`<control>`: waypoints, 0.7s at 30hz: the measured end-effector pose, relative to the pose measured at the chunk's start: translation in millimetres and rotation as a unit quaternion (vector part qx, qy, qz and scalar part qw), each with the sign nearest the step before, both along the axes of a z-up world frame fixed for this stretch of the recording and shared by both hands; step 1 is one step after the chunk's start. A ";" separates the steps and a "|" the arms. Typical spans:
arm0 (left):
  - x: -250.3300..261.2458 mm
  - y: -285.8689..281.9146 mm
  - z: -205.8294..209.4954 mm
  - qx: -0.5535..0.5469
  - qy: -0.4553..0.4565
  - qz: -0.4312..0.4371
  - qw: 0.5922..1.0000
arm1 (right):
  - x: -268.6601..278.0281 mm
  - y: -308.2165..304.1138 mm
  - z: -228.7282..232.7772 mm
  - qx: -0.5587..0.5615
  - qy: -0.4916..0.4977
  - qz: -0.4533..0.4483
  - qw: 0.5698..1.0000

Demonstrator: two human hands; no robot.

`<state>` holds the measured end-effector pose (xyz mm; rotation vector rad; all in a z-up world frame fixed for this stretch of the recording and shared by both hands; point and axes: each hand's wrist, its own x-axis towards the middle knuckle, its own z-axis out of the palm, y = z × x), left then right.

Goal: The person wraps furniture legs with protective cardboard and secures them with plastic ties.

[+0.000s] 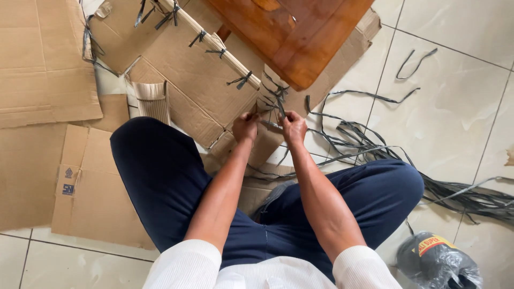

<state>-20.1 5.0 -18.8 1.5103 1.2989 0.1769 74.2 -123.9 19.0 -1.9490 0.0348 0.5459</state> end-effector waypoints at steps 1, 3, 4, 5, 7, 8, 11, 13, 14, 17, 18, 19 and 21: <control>0.8 -4.0 -10.1 0.000 -0.002 -0.001 1.000 | -4.8 -0.3 4.4 0.000 -0.002 -0.001 1.000; 2.7 -10.7 -30.7 -0.119 -0.129 0.081 0.981 | -14.2 0.6 12.5 -0.134 -0.053 0.056 0.988; 2.9 -9.8 -33.4 -0.118 -0.130 0.080 0.981 | -19.3 0.2 13.1 -0.133 -0.054 0.056 0.988; 3.0 -8.9 -36.3 -0.155 -0.133 0.079 0.976 | -24.5 -0.3 13.6 -0.132 -0.118 0.092 0.980; 2.0 -8.2 -45.1 -0.192 -0.136 0.076 0.969 | -33.6 1.2 21.7 -0.129 -0.182 0.128 0.966; 0.9 -8.3 -51.2 -0.190 -0.178 0.063 0.963 | -37.5 3.1 29.4 -0.137 -0.209 0.153 0.956; 1.8 -11.4 -61.5 -0.209 -0.215 0.054 0.953 | -43.6 5.7 35.6 -0.156 -0.250 0.198 0.935; 3.3 -13.1 -64.8 -0.230 -0.209 0.058 0.949 | -45.8 6.0 32.6 -0.168 -0.264 0.219 0.924; 4.2 -13.1 -65.8 -0.253 -0.194 0.059 0.946 | -46.6 6.2 30.3 -0.160 -0.281 0.230 0.918; 5.9 -12.2 -63.4 -0.257 -0.173 0.049 0.950 | -47.7 7.2 29.4 -0.144 -0.278 0.248 0.917; 6.4 -11.4 -61.5 -0.236 -0.167 0.038 0.957 | -47.9 7.8 30.1 -0.136 -0.258 0.253 0.922; 6.7 -11.7 -68.9 -0.237 -0.167 0.038 0.956 | -46.9 7.8 30.6 -0.137 -0.259 0.254 0.922; 6.6 -11.8 -83.9 -0.255 -0.204 0.029 0.945 | -45.6 8.5 31.3 -0.076 -0.253 0.264 0.928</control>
